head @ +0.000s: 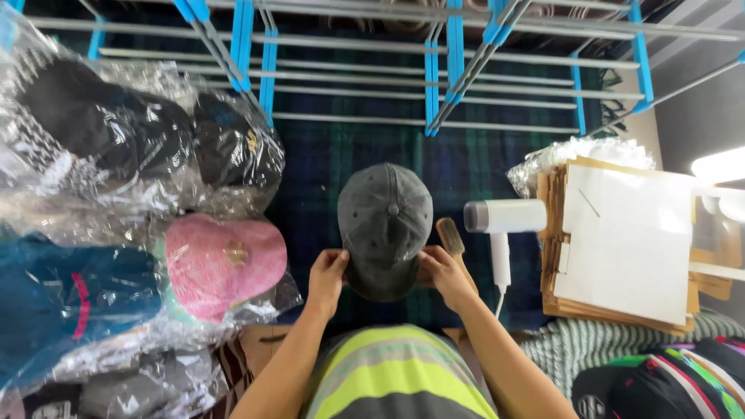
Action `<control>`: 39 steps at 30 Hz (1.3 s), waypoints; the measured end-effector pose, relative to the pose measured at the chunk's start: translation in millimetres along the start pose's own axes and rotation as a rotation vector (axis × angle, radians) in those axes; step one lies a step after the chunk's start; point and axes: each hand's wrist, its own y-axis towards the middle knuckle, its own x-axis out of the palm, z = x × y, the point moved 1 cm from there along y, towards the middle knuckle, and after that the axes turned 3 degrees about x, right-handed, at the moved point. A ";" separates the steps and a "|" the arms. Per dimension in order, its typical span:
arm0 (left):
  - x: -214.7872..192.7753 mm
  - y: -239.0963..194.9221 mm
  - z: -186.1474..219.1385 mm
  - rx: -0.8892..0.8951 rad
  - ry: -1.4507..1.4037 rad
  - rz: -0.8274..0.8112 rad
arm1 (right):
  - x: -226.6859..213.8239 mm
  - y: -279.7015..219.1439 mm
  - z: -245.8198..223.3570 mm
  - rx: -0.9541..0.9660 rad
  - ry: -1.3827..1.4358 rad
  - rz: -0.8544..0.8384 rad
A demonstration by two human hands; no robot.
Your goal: The person uses a wooden brush to clean a dark gray baseball cap on a table. They brush the exterior panels and brim, then turn the cap inside out to brush the interior fabric. The person flips the cap back to its original orientation and continues brushing the exterior surface.
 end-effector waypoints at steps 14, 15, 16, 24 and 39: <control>36.5 8.9 163.9 0.568 0.440 -0.322 | 15.7 54.2 -104.6 -0.477 -0.273 -0.054; 39.1 12.0 164.2 0.513 0.477 -0.343 | 15.9 54.9 -101.2 -0.443 -0.231 -0.072; 38.6 21.4 161.9 0.509 0.477 -0.346 | 17.8 51.0 -104.1 -0.438 -0.231 -0.071; 30.3 35.8 148.2 0.283 0.328 -0.314 | 21.4 36.4 -113.2 -0.178 -0.041 -0.041; -4.3 16.9 -54.3 -0.060 -0.328 -0.158 | -20.2 44.0 37.8 -0.050 0.487 -0.205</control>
